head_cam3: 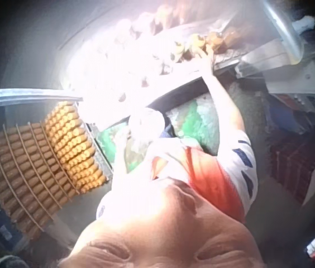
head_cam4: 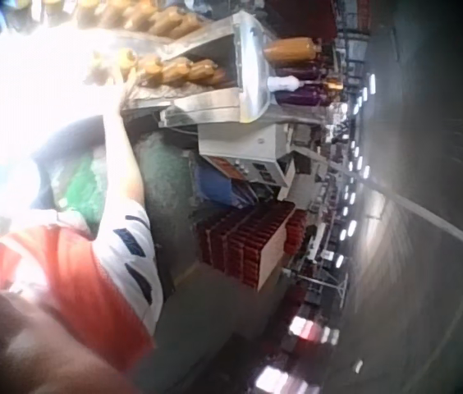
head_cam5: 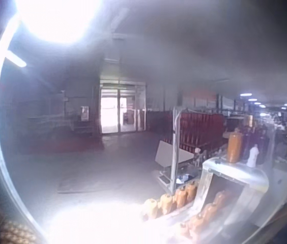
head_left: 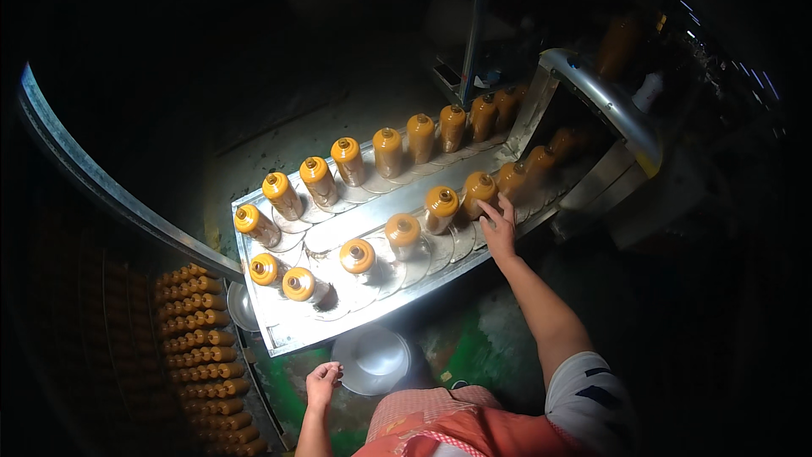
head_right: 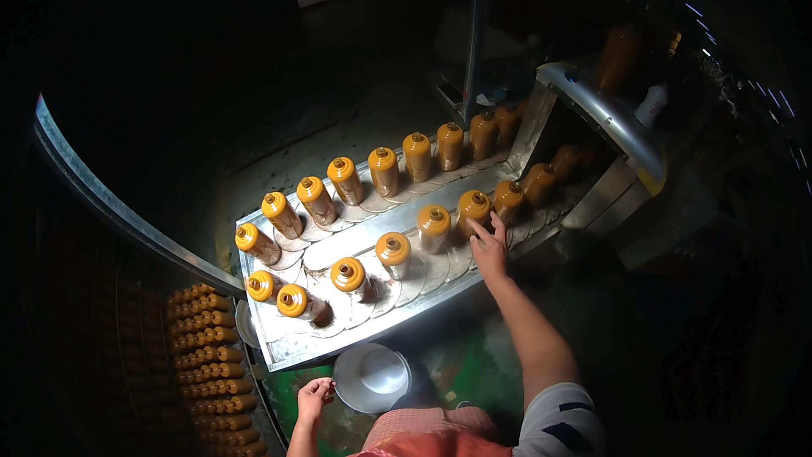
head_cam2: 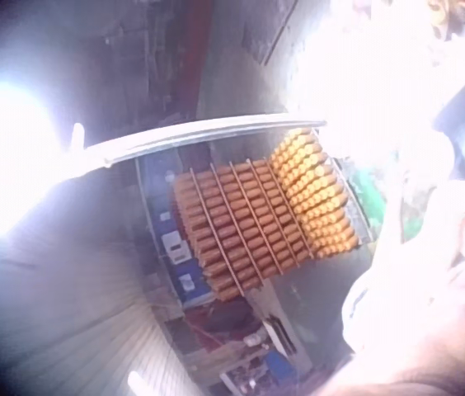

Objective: The person repeatedly picks up yellow cylindrical spools from a rack, places them on a conveyor belt, and moves them into a processing machine. The person also moves a large flat board and handles a metal pot during the process.

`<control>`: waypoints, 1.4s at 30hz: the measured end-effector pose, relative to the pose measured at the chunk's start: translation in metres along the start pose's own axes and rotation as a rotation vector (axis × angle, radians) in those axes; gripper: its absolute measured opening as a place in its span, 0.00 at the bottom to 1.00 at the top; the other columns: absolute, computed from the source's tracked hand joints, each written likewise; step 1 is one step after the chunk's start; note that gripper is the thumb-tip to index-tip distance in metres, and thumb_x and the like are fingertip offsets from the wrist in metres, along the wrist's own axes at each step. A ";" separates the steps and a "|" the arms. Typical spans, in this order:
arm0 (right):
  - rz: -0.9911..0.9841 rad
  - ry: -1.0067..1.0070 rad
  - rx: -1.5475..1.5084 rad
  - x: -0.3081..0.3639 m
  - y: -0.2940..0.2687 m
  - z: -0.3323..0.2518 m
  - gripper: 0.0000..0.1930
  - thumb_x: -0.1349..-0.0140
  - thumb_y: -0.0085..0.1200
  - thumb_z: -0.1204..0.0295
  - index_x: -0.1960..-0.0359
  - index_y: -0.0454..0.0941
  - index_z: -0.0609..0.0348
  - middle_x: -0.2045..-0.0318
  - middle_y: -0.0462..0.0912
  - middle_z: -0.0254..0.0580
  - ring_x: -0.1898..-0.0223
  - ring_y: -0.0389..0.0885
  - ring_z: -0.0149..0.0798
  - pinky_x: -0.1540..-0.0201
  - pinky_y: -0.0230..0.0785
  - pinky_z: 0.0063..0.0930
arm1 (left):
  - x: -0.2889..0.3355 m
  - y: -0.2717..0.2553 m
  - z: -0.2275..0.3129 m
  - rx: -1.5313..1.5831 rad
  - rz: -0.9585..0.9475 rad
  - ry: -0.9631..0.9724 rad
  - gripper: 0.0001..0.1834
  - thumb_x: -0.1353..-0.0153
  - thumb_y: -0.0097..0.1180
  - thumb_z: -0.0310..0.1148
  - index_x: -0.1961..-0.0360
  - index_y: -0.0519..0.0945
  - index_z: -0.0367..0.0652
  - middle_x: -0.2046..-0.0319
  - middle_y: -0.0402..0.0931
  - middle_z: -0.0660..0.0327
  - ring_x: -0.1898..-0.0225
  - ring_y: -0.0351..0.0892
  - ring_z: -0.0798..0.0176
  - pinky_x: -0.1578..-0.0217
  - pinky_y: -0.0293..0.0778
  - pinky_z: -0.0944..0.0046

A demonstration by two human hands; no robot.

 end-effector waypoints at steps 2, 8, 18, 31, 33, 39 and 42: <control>-0.001 0.107 -0.202 0.057 -0.019 0.015 0.21 0.43 0.58 0.82 0.48 0.84 0.47 0.42 0.69 0.43 0.50 0.75 0.39 0.47 0.71 0.30 | 0.000 0.007 -0.006 0.027 -0.039 -0.007 0.09 0.32 0.57 0.32 0.56 0.84 0.41 0.61 0.85 0.64 0.62 0.82 0.69 0.63 0.76 0.66; -0.157 0.399 -0.303 0.262 -0.070 0.042 0.19 0.43 0.54 0.86 0.52 0.85 0.55 0.54 0.73 0.37 0.66 0.75 0.27 0.64 0.73 0.18 | 0.058 0.006 -0.084 0.043 -0.086 -0.050 0.10 0.32 0.57 0.35 0.56 0.84 0.41 0.61 0.85 0.64 0.62 0.82 0.69 0.62 0.77 0.66; -0.477 0.431 -0.634 0.471 -0.018 -0.084 0.18 0.44 0.51 0.87 0.54 0.85 0.61 0.62 0.74 0.36 0.74 0.75 0.25 0.70 0.70 0.19 | 0.290 -0.116 -0.313 0.282 0.204 -0.294 0.12 0.32 0.55 0.32 0.52 0.81 0.38 0.62 0.84 0.62 0.66 0.83 0.68 0.67 0.80 0.66; -1.200 0.323 -0.483 0.745 0.174 -0.325 0.12 0.36 0.53 0.80 0.54 0.85 0.59 0.66 0.81 0.33 0.74 0.76 0.25 0.71 0.69 0.22 | 0.368 -0.400 -0.550 0.580 0.510 -0.263 0.15 0.32 0.54 0.33 0.46 0.79 0.42 0.57 0.85 0.61 0.63 0.82 0.70 0.64 0.80 0.68; -1.367 0.348 -0.411 0.793 0.233 -0.364 0.14 0.36 0.54 0.78 0.50 0.84 0.57 0.61 0.80 0.34 0.69 0.78 0.27 0.67 0.73 0.23 | 0.366 -0.476 -0.593 0.514 0.575 -0.324 0.15 0.32 0.55 0.34 0.46 0.80 0.44 0.58 0.84 0.62 0.63 0.82 0.70 0.65 0.78 0.70; -1.644 -0.021 -0.160 0.886 0.383 -0.541 0.19 0.37 0.58 0.72 0.43 0.81 0.49 0.49 0.78 0.44 0.58 0.82 0.37 0.55 0.76 0.29 | 0.269 -0.664 -0.699 0.477 0.645 -0.264 0.15 0.36 0.60 0.33 0.49 0.83 0.42 0.62 0.84 0.60 0.69 0.81 0.65 0.68 0.76 0.63; -1.689 -0.217 -0.147 0.930 0.470 -0.601 0.20 0.39 0.59 0.70 0.43 0.81 0.44 0.45 0.78 0.48 0.54 0.83 0.46 0.49 0.74 0.35 | 0.207 -0.731 -0.702 0.097 0.700 -0.155 0.19 0.38 0.60 0.34 0.45 0.81 0.46 0.56 0.84 0.54 0.56 0.83 0.54 0.55 0.77 0.58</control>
Point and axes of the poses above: each hand's wrist, its own x-axis away from the middle knuckle, its own y-axis out of the palm, z = x × y, the point moved 6 cm from there along -x, towards the middle knuckle
